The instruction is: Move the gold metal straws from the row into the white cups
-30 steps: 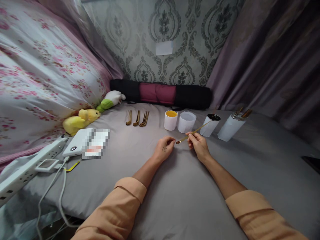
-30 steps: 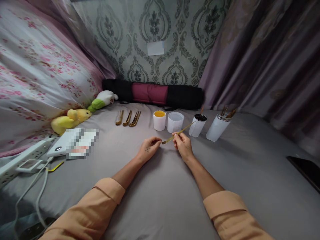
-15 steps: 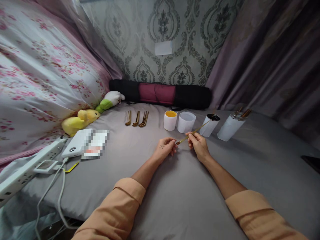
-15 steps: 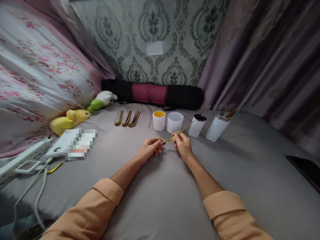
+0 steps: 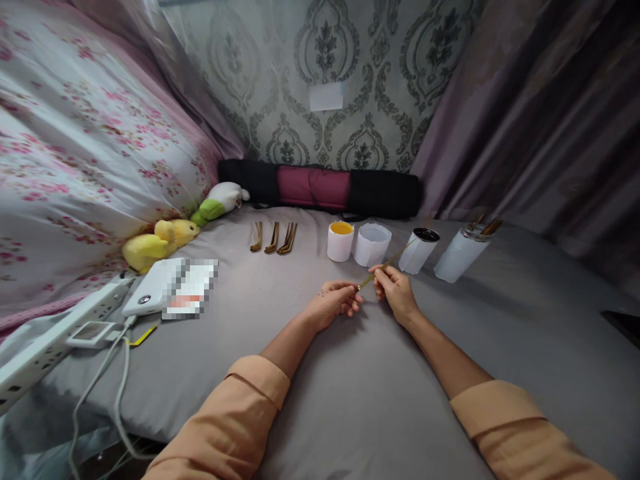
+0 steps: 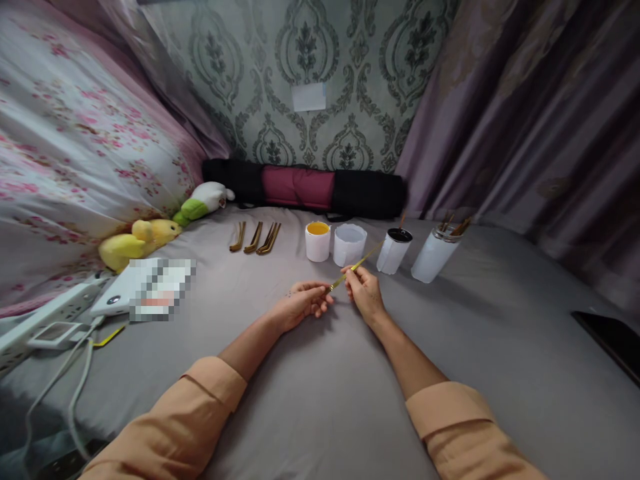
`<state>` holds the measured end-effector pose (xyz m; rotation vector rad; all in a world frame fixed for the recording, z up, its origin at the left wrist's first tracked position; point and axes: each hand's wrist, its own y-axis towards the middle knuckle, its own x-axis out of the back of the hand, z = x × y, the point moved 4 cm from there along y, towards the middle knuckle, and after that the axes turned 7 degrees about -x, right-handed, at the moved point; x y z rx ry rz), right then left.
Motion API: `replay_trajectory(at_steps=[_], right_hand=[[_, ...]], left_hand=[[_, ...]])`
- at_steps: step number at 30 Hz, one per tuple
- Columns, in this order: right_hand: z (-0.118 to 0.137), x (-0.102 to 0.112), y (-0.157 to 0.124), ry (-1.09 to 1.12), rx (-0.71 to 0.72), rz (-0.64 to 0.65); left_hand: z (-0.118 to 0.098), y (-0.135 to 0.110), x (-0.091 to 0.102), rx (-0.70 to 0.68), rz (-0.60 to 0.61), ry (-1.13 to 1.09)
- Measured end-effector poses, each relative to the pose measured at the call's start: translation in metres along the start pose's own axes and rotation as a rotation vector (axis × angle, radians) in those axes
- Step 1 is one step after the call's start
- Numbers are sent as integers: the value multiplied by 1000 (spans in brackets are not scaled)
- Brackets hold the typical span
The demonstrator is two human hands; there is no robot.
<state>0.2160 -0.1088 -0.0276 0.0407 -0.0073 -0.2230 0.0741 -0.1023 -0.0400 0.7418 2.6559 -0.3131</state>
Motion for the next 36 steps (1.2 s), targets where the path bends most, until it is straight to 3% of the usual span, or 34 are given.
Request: replay_trajectory(at_steps=[18,36], right_hand=[[-2,-1,-1,-27,-13,32],[-3,9,3,57,-15,-37]], left_hand=[[4,2,3,61,21,-40],[3,1,6,91,-23,-43]])
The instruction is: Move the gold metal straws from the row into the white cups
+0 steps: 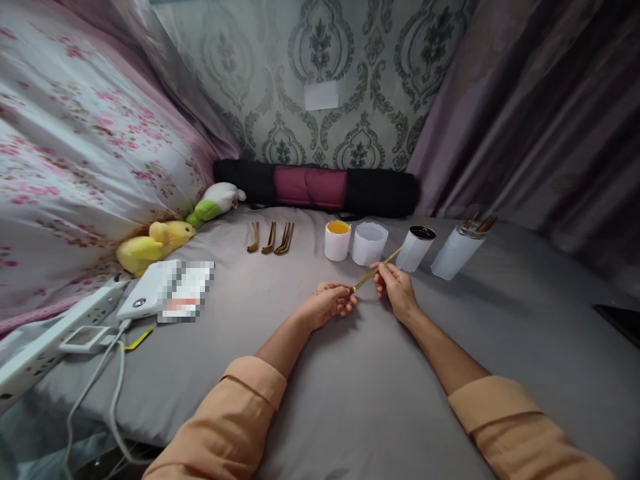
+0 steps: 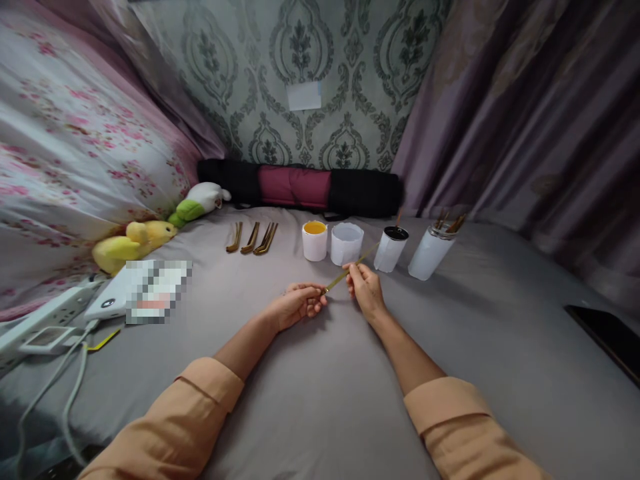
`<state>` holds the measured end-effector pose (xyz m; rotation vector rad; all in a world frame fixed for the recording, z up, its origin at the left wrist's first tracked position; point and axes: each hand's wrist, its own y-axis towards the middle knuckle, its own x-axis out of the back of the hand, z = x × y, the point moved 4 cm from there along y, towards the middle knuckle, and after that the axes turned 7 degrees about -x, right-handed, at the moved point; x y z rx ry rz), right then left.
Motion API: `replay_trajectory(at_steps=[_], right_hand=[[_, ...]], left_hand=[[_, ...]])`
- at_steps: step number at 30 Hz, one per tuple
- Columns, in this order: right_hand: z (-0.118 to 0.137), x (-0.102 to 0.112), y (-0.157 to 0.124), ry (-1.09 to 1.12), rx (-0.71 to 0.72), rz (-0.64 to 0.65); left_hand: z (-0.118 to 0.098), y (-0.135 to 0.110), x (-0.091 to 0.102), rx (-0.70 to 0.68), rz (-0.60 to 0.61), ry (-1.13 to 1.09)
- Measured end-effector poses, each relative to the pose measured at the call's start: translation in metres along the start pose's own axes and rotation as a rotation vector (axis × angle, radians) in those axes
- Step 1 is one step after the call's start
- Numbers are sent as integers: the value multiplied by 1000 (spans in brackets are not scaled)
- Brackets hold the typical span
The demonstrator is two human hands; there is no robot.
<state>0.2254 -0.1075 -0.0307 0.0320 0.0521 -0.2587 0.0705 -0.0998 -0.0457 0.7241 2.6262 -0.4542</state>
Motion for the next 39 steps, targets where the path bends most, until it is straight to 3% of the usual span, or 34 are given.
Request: replay_trajectory(at_steps=[14,39], right_hand=[[4,11,5,78,4,-94],[35,42,13,126,-35,-242]], left_hand=[[-3,-3,0,19,2,-21],[-1,-3,1,-18,78,-33]])
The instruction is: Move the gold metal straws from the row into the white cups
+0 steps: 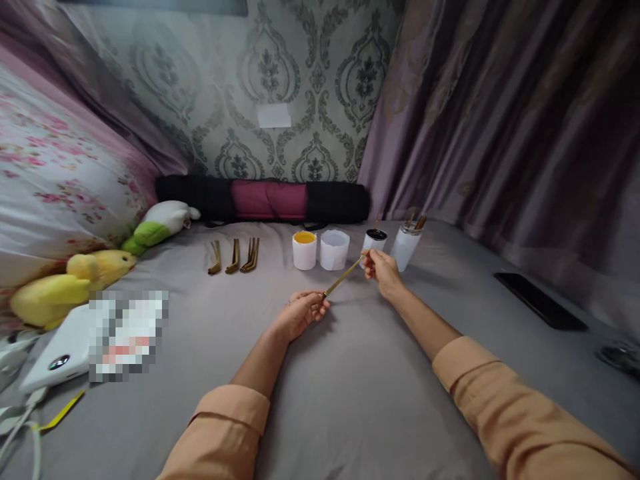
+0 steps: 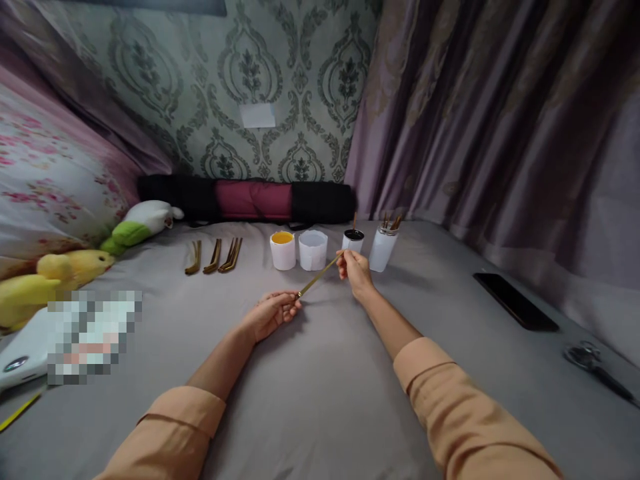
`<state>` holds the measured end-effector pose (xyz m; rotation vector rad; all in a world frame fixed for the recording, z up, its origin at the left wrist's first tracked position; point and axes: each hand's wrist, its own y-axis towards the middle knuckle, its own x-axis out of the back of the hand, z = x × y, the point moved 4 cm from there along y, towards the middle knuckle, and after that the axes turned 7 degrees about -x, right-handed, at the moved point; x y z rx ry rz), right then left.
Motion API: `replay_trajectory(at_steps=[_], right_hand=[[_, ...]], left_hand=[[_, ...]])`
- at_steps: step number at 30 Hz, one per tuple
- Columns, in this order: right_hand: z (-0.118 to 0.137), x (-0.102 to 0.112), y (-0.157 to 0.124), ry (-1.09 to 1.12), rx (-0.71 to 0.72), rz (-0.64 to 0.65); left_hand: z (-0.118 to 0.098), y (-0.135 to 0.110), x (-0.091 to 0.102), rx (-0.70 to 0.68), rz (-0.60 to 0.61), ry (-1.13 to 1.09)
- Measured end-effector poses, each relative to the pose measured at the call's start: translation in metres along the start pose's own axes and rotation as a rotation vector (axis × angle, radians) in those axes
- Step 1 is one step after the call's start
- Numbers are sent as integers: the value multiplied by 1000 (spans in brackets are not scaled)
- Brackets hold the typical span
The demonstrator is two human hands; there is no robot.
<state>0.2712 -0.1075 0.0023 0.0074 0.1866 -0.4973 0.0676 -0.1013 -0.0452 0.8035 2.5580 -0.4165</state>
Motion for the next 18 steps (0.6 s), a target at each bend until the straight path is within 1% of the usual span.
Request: replay_trajectory(at_steps=[10,18], right_hand=[[11,2,-1,-38,-60,-29],[18,2,-2,-90,-68,-43]], left_hand=[[-2,-2,-1,-4,-2,-18],[-2,-2,1,0,-4,-61]])
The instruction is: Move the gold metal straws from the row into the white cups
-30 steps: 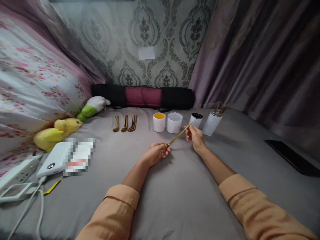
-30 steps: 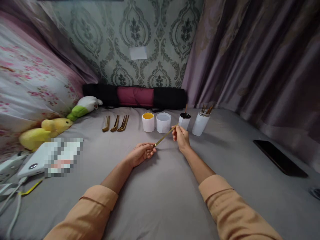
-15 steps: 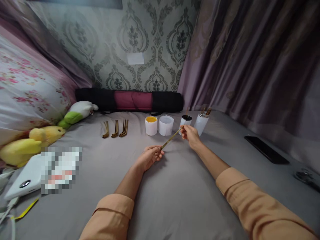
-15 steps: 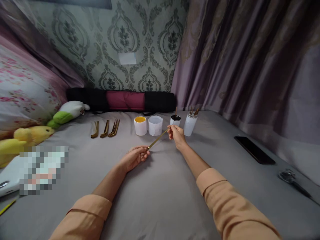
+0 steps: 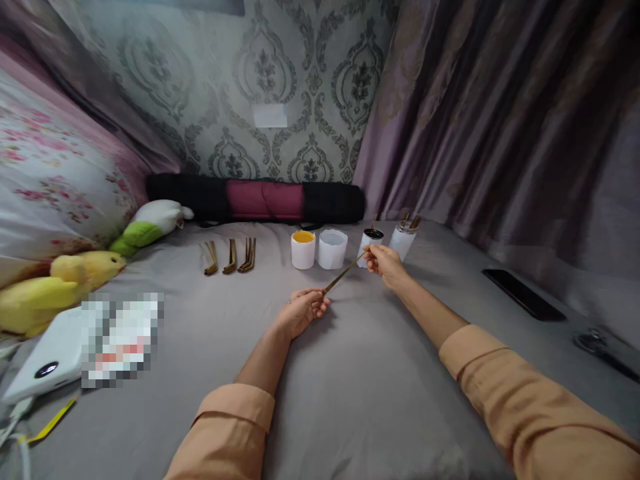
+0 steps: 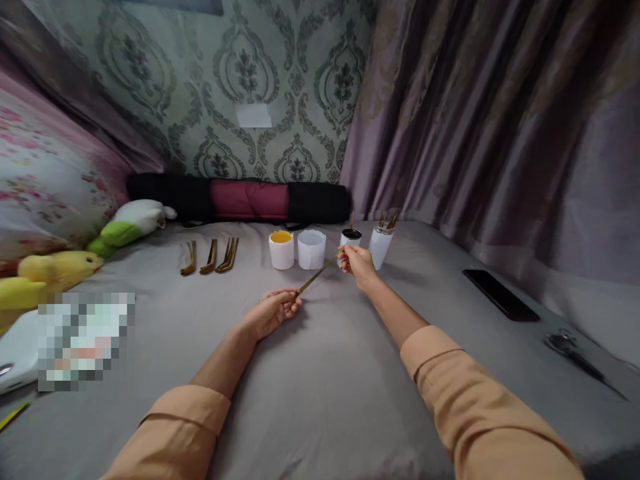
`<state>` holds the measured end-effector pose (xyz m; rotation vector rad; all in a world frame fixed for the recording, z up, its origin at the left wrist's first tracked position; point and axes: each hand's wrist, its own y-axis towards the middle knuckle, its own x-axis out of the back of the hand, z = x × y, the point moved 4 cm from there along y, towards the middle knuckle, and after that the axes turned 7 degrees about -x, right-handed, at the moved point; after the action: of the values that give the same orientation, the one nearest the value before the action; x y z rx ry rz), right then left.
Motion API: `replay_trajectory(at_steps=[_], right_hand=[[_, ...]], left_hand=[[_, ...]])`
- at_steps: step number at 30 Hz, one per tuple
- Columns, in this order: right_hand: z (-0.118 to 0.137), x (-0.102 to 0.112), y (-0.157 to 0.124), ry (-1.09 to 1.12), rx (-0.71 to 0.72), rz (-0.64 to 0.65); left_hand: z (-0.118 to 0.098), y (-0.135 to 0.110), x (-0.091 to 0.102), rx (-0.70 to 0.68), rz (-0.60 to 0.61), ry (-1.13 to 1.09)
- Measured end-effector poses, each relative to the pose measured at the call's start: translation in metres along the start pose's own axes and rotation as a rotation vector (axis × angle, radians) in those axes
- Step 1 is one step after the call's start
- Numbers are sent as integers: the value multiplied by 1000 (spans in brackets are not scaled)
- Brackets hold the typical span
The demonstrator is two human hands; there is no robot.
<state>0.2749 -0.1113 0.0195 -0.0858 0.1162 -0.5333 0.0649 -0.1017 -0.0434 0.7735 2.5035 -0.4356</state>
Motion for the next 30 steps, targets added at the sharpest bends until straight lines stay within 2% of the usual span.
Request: replay_trajectory(at_steps=[9,17,24,30], right_hand=[[6,-5,-2,-63,13,-1],[12,0,0,-110,76,-23],[33,15,-2,-149,86,-98],[61,39,2,-183,131,-197]], left_hand=[[1,2,4,7,-1,-42],[-3,-2,5,19,7,-74],[-4,-2,8,23,4,-108],[-5,2,13,50,-34,-183]])
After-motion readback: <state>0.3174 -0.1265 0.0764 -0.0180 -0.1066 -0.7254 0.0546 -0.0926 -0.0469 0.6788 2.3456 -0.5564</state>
